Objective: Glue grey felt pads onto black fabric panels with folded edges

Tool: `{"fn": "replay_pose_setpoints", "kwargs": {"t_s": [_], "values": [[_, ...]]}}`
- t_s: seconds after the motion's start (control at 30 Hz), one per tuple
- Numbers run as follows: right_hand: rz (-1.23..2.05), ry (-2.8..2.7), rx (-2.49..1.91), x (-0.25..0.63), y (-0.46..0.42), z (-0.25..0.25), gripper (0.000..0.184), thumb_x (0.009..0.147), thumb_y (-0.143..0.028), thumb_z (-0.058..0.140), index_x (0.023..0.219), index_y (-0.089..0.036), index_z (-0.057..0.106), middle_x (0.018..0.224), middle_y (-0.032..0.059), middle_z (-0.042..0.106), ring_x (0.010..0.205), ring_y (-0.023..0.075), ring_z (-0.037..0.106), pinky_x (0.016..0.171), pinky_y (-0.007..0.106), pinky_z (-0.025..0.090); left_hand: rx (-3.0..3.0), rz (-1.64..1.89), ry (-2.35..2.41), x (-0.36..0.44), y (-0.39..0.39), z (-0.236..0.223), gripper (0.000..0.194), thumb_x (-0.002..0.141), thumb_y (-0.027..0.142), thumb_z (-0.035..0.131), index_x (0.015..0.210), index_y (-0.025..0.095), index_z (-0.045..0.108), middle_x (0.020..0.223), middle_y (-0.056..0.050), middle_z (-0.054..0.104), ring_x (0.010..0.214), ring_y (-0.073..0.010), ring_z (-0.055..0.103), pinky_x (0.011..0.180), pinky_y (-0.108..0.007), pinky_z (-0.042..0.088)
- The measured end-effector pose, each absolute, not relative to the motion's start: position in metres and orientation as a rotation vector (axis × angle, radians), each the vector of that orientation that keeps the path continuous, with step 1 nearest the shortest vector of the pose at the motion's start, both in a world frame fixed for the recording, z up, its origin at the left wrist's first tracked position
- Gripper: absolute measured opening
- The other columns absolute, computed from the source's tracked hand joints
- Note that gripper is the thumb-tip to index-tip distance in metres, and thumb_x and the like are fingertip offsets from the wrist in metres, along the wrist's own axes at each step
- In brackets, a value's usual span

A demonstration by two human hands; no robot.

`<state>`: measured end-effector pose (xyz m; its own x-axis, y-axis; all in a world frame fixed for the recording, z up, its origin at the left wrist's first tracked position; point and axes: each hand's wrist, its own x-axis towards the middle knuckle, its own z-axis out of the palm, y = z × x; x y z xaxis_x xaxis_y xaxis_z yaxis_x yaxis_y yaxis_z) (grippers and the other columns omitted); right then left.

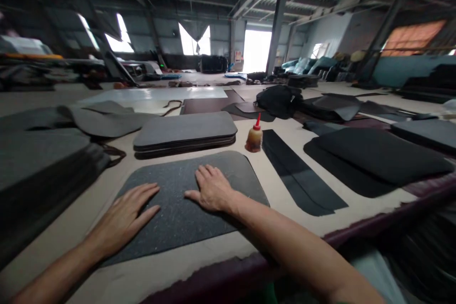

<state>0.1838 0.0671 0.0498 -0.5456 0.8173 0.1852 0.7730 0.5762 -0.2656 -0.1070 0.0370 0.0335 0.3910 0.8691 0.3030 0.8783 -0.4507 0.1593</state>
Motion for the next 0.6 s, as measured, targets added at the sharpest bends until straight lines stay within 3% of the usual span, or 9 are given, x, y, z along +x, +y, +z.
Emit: {"fn": "replay_pose_setpoints", "kwargs": {"t_s": [0.2,0.33,0.47,0.6], "values": [[-0.065,-2.293,-1.79,0.253,0.088,0.044,0.085,0.099,-0.07,0.04,0.147,0.0,0.044,0.153,0.0288,0.038,0.145,0.0407,0.029,0.117,0.053,0.026,-2.576,-0.57,-1.61,-0.109,0.038,0.029,0.06,0.098,0.065,0.036,0.138,0.024,0.055,0.147,-0.009,0.052,0.136,-0.0304,0.047,0.114,-0.053,0.04],[-0.143,-2.168,-1.938,0.271,0.079,0.048,0.075,0.101,-0.062,0.042,0.137,0.003,0.054,0.143,0.0326,0.047,0.139,0.0437,0.038,0.113,0.057,0.03,-2.57,-0.551,-1.621,-0.109,0.038,0.028,0.062,0.097,0.066,0.035,0.138,0.024,0.055,0.146,-0.009,0.053,0.136,-0.0309,0.047,0.113,-0.053,0.041],[0.005,-2.33,-1.666,0.252,0.035,0.063,0.073,0.105,-0.054,0.04,0.147,0.006,0.042,0.156,0.0304,0.032,0.149,0.0395,0.022,0.121,0.053,0.022,-2.58,-0.542,-1.634,-0.109,0.039,0.028,0.063,0.096,0.067,0.034,0.138,0.024,0.056,0.146,-0.008,0.052,0.137,-0.0308,0.046,0.114,-0.054,0.041],[0.356,-2.528,-1.33,0.225,-0.01,0.07,0.086,0.101,-0.066,0.04,0.156,-0.001,0.032,0.163,0.0234,0.022,0.153,0.0354,0.013,0.124,0.048,0.02,-2.575,-0.528,-1.623,-0.112,0.041,0.026,0.064,0.095,0.068,0.035,0.137,0.024,0.056,0.144,-0.008,0.054,0.134,-0.0316,0.048,0.113,-0.055,0.042]]}}
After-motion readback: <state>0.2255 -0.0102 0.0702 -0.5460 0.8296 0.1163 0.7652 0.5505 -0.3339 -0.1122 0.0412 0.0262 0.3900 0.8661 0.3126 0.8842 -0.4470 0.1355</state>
